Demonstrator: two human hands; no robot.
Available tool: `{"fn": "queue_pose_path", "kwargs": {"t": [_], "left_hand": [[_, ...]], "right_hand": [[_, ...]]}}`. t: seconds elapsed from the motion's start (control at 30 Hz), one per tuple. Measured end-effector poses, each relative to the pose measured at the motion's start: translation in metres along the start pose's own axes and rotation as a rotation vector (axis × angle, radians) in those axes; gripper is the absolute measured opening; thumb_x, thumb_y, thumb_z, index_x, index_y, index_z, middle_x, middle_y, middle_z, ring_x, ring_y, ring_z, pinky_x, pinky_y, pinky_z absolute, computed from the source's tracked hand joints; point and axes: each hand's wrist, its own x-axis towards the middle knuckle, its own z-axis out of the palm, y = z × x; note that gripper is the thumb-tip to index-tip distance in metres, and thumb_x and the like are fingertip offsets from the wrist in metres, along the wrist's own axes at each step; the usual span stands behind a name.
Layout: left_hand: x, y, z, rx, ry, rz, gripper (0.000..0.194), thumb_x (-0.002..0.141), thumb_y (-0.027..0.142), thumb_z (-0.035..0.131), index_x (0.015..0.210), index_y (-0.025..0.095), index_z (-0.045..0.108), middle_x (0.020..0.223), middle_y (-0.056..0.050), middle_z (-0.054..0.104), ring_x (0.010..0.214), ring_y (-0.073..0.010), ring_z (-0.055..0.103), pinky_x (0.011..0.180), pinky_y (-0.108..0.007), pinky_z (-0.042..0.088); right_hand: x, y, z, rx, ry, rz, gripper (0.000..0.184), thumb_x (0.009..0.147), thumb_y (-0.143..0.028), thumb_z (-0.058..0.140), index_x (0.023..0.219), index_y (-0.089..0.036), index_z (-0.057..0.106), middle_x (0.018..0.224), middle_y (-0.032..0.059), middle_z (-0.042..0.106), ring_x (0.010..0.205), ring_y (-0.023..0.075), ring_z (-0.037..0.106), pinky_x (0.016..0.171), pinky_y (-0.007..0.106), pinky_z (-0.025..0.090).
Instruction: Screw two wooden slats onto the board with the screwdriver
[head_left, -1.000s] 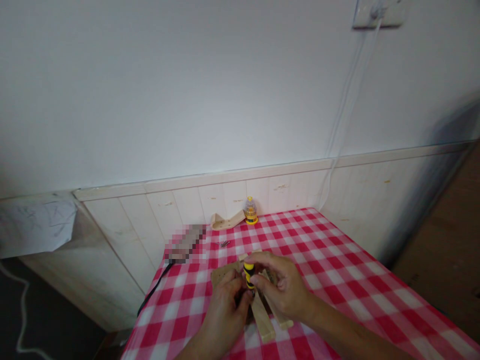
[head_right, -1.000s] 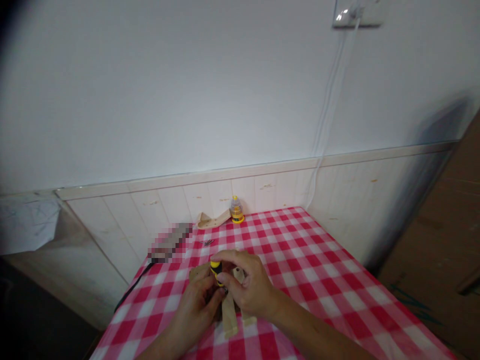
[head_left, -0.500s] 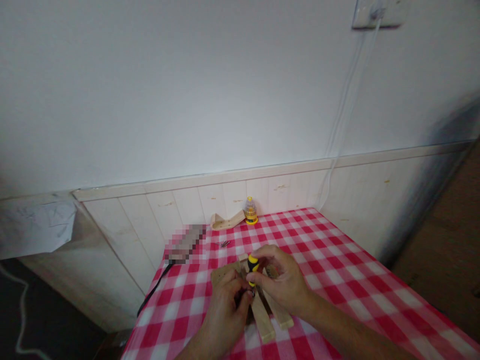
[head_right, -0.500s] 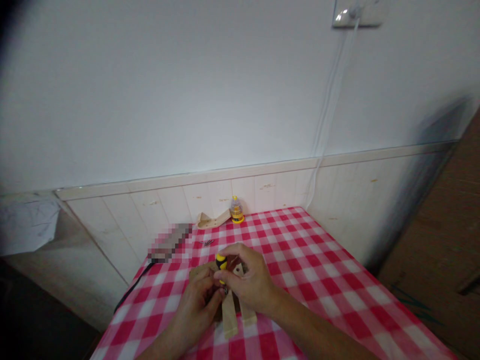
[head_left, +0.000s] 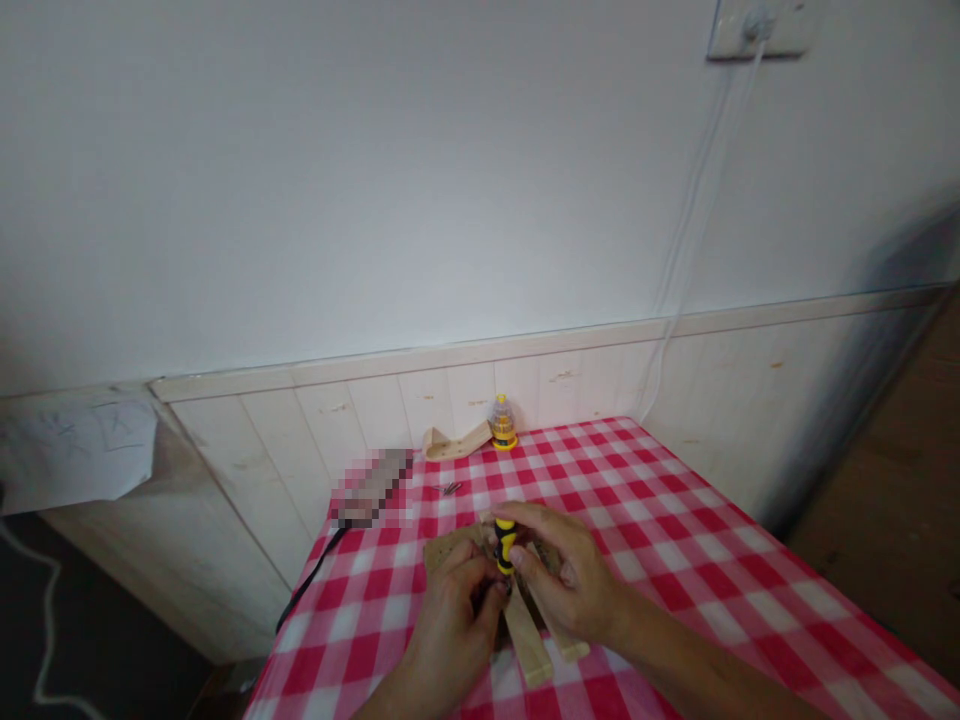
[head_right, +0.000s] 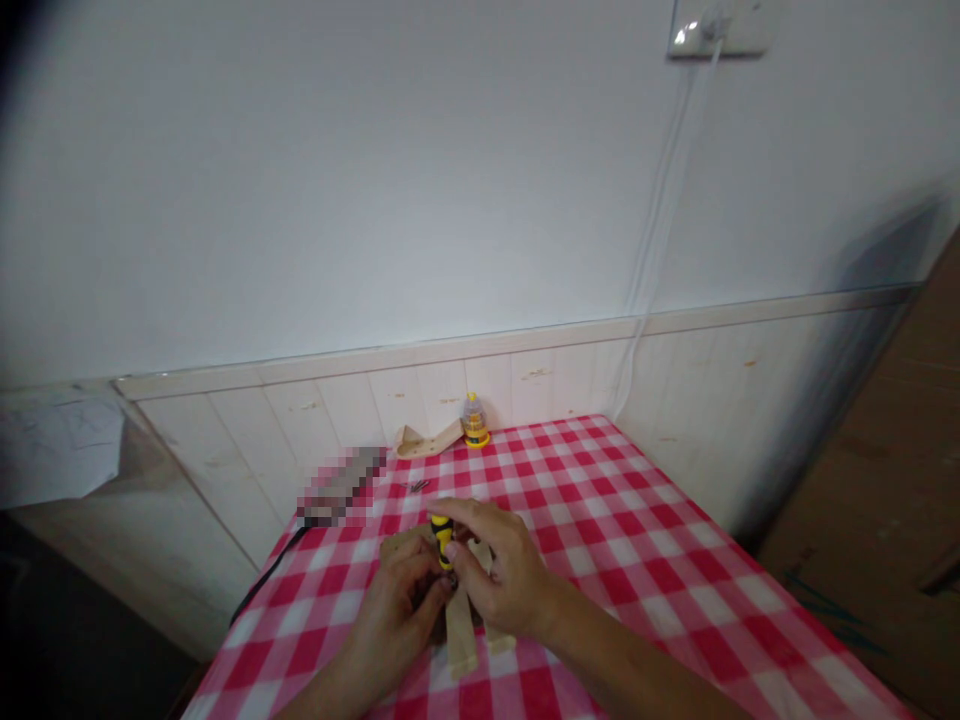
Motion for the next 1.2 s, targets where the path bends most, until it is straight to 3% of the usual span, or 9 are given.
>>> {"fn": "queue_pose_path", "kwargs": {"t": [0.37, 0.57, 0.77, 1.2], "left_hand": [[-0.0005, -0.0002, 0.0006, 0.012, -0.014, -0.029, 0.017, 0.086, 0.016, 0.054, 0.077, 0.02, 0.068, 0.093, -0.008, 0.067, 0.094, -0.0245, 0.06, 0.08, -0.036, 0.048], [-0.0001, -0.0006, 0.0002, -0.011, -0.027, -0.019, 0.019, 0.087, 0.016, 0.053, 0.084, 0.021, 0.071, 0.098, -0.009, 0.067, 0.097, -0.0246, 0.06, 0.081, -0.035, 0.049], [-0.0001, -0.0023, 0.0, -0.012, -0.007, -0.019, 0.019, 0.087, 0.02, 0.054, 0.077, 0.02, 0.071, 0.095, -0.009, 0.068, 0.096, -0.0249, 0.061, 0.081, -0.036, 0.049], [-0.0002, -0.0033, 0.0008, 0.006, -0.026, -0.01, 0.017, 0.088, 0.018, 0.056, 0.079, 0.02, 0.07, 0.096, -0.009, 0.067, 0.099, -0.0251, 0.061, 0.084, -0.037, 0.048]], "right_hand": [[0.002, -0.0015, 0.0025, 0.027, 0.069, 0.006, 0.042, 0.083, -0.011, 0.063, 0.121, -0.027, 0.067, 0.098, 0.0037, 0.077, 0.081, 0.0177, 0.073, 0.074, 0.028, 0.059], [0.0031, -0.0032, 0.0032, 0.028, 0.077, 0.033, 0.036, 0.082, -0.015, 0.066, 0.116, -0.025, 0.068, 0.093, 0.0042, 0.076, 0.076, 0.0179, 0.071, 0.07, 0.029, 0.06], [0.0034, -0.002, 0.0038, 0.049, 0.088, 0.052, 0.034, 0.081, -0.016, 0.069, 0.114, -0.025, 0.068, 0.093, 0.0041, 0.076, 0.076, 0.0173, 0.07, 0.07, 0.028, 0.059], [0.0016, 0.0024, 0.0047, 0.037, 0.072, 0.051, 0.042, 0.083, -0.017, 0.069, 0.123, -0.028, 0.066, 0.095, 0.0036, 0.074, 0.077, 0.0172, 0.069, 0.07, 0.029, 0.057]]}}
